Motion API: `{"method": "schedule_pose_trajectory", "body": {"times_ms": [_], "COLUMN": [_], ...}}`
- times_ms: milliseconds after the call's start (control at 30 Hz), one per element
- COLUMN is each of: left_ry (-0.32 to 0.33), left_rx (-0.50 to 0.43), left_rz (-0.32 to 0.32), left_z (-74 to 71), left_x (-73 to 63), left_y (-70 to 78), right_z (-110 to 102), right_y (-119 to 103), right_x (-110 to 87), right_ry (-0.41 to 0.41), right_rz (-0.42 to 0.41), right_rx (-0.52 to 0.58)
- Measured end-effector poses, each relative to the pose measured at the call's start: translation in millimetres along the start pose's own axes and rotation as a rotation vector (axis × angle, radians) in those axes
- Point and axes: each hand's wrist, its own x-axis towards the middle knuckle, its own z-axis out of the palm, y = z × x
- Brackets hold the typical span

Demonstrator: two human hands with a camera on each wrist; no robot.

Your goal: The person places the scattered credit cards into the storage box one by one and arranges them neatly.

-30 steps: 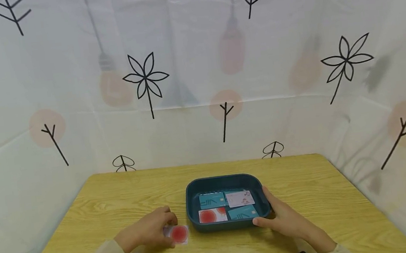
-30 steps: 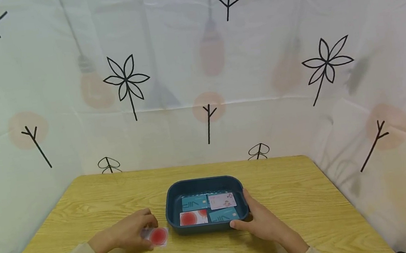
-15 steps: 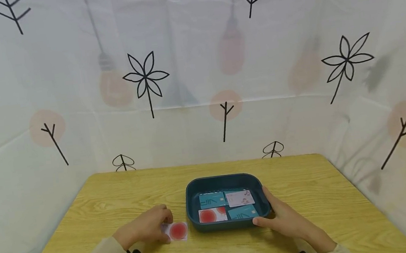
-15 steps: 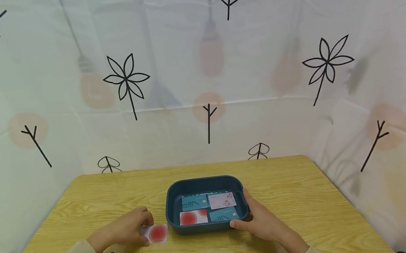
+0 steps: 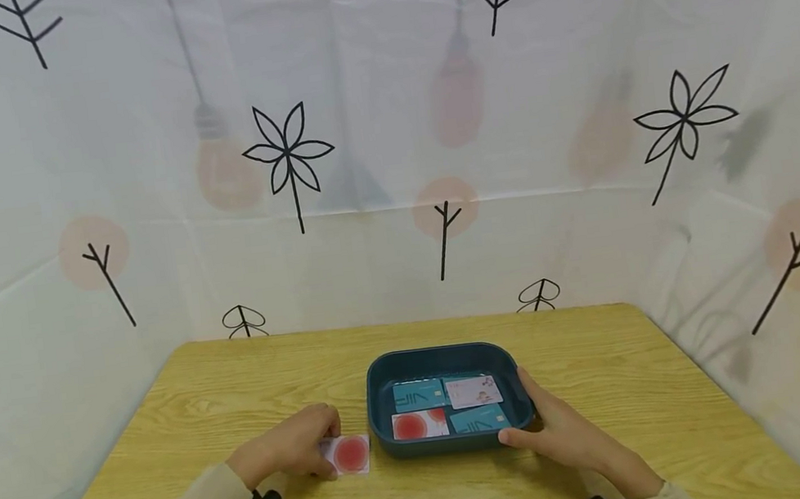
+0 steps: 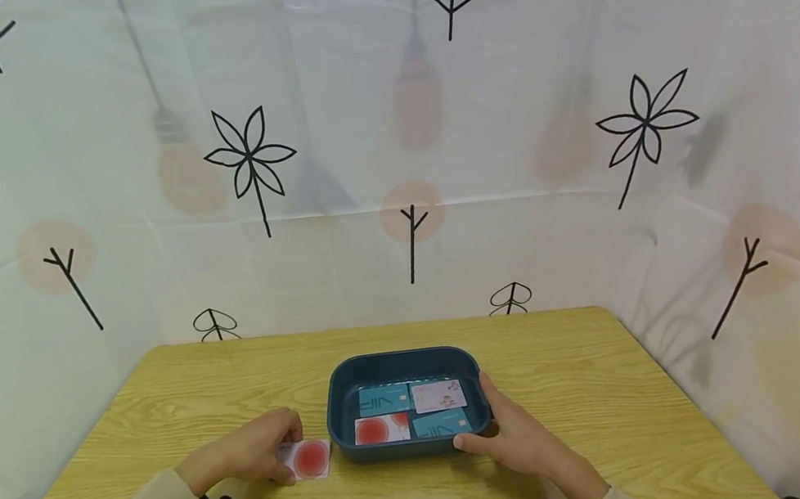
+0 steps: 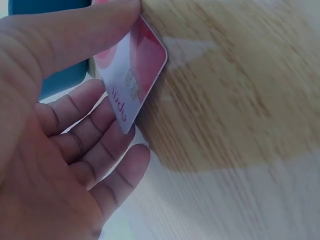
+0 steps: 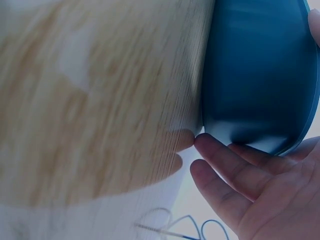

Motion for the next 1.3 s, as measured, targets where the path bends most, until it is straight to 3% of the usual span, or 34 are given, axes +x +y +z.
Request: {"method": "schedule_pose_trajectory", "body": {"times_ms": [367, 900, 1300], "left_ry": [0.018, -0.011, 0.023], "left_rx": [0.018, -0.026, 0.021], "left_rz": [0.011, 0.011, 0.045], "left_z": [1.7, -0.2, -1.1], "left_x": [-1.0, -1.3, 0.9], "left_y": [-3.0, -4.7, -3.9], "right_z": [-0.2, 0.3, 1.7], "right_y": [-2.1, -0.6, 3.0], "right_x": [-1.0, -0.9, 0.5], "right_ry": [0.002, 0.002, 0.005], "right_rz": [0.0, -0.005, 0.002], "right_rx": [0.0, 0.0, 0.008]}}
